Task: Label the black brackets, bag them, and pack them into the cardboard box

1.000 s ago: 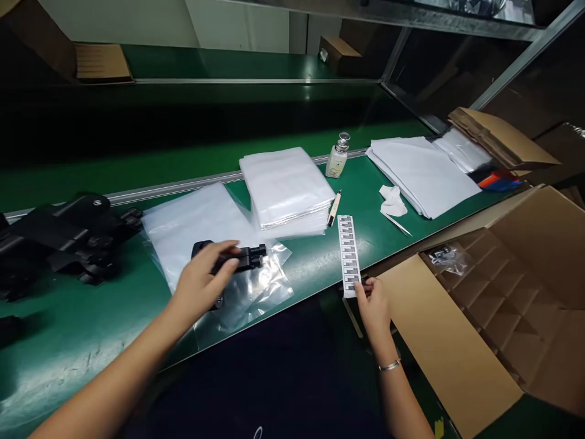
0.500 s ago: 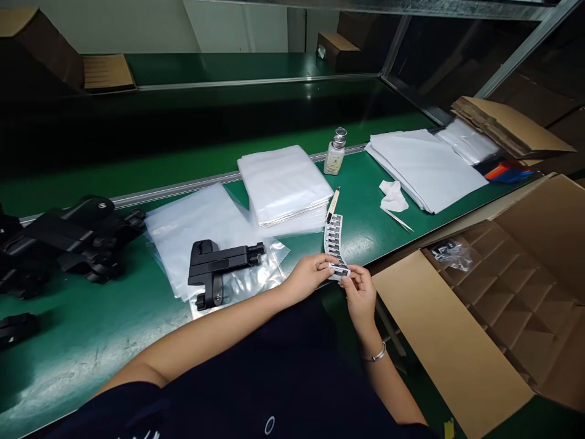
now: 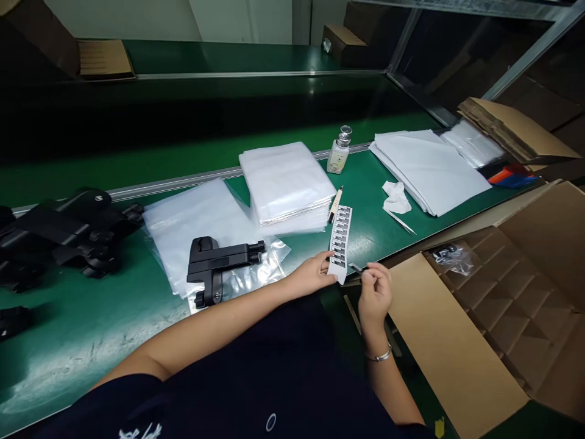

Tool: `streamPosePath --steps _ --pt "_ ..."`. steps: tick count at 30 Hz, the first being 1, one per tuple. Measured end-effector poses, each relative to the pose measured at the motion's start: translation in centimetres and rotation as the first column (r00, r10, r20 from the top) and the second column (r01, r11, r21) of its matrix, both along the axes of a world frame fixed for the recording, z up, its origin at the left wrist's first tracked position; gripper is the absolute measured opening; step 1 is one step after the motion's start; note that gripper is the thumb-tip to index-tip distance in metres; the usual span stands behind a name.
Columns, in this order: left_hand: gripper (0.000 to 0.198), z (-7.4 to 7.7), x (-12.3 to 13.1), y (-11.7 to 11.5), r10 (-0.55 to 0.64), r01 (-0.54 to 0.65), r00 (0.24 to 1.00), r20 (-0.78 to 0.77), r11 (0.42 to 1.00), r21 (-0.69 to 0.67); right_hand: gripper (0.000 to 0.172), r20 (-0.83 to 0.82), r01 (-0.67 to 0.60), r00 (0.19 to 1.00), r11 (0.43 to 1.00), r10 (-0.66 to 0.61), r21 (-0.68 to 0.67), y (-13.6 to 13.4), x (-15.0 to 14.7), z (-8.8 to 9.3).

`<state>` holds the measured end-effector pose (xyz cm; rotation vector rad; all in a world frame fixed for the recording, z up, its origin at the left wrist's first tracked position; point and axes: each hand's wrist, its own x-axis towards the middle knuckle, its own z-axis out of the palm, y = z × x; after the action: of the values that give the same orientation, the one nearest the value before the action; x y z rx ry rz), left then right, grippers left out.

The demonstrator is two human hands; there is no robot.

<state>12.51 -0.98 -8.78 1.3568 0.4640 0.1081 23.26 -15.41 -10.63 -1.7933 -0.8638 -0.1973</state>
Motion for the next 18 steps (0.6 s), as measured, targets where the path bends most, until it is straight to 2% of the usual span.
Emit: streamPosePath --steps 2,4,6,7,9,11,12,15,16,18 --pt "0.09 1.0 -1.0 0.0 -0.051 0.058 0.997 -0.051 0.989 0.135 0.022 -0.117 -0.086 0.99 0.996 0.084 -0.01 0.6 0.2 0.0" --pt "0.087 2.6 -2.8 0.7 -0.042 0.087 0.99 -0.132 0.927 0.363 0.034 -0.141 -0.272 0.957 0.952 0.253 -0.142 1.2 0.5 -0.4" --pt "0.067 4.4 -5.8 2.6 0.03 0.099 0.977 -0.211 0.815 0.572 0.039 -0.158 -0.366 0.929 0.897 0.335 -0.249 1.8 1.0 -0.9" --pt "0.056 5.1 -7.6 3.9 0.088 0.091 0.967 -0.238 0.755 0.65 0.039 -0.166 -0.363 0.93 0.894 0.328 -0.264 2.1 1.4 -1.1" --pt "0.046 5.9 -12.0 7.3 0.258 0.009 0.939 -0.228 0.644 0.765 0.038 -0.148 -0.293 0.953 0.93 0.265 -0.222 2.8 2.1 -1.0" --pt "0.045 5.5 -16.6 10.6 0.4 -0.096 0.903 -0.156 0.543 0.834 0.034 -0.104 -0.224 0.972 0.965 0.211 -0.137 3.9 2.5 -0.4" --pt "0.045 4.8 -18.8 11.8 0.415 -0.111 0.899 -0.142 0.529 0.842 0.03 -0.098 -0.215 0.974 0.973 0.206 -0.089 4.7 2.3 0.1" --pt "0.049 2.0 -22.9 13.3 0.392 -0.138 0.909 -0.144 0.607 0.783 0.02 -0.237 -0.335 0.913 0.942 0.331 0.022 7.9 -0.3 1.9" --pt "0.05 1.1 -23.4 13.1 0.399 -0.165 0.907 -0.131 0.624 0.764 0.021 -0.296 -0.414 0.865 0.909 0.406 0.037 9.2 -1.7 2.5" --pt "0.05 -0.4 -23.3 11.7 0.436 -0.226 0.896 -0.082 0.608 0.762 0.022 -0.368 -0.58 0.755 0.815 0.543 0.015 11.6 -5.0 3.5"
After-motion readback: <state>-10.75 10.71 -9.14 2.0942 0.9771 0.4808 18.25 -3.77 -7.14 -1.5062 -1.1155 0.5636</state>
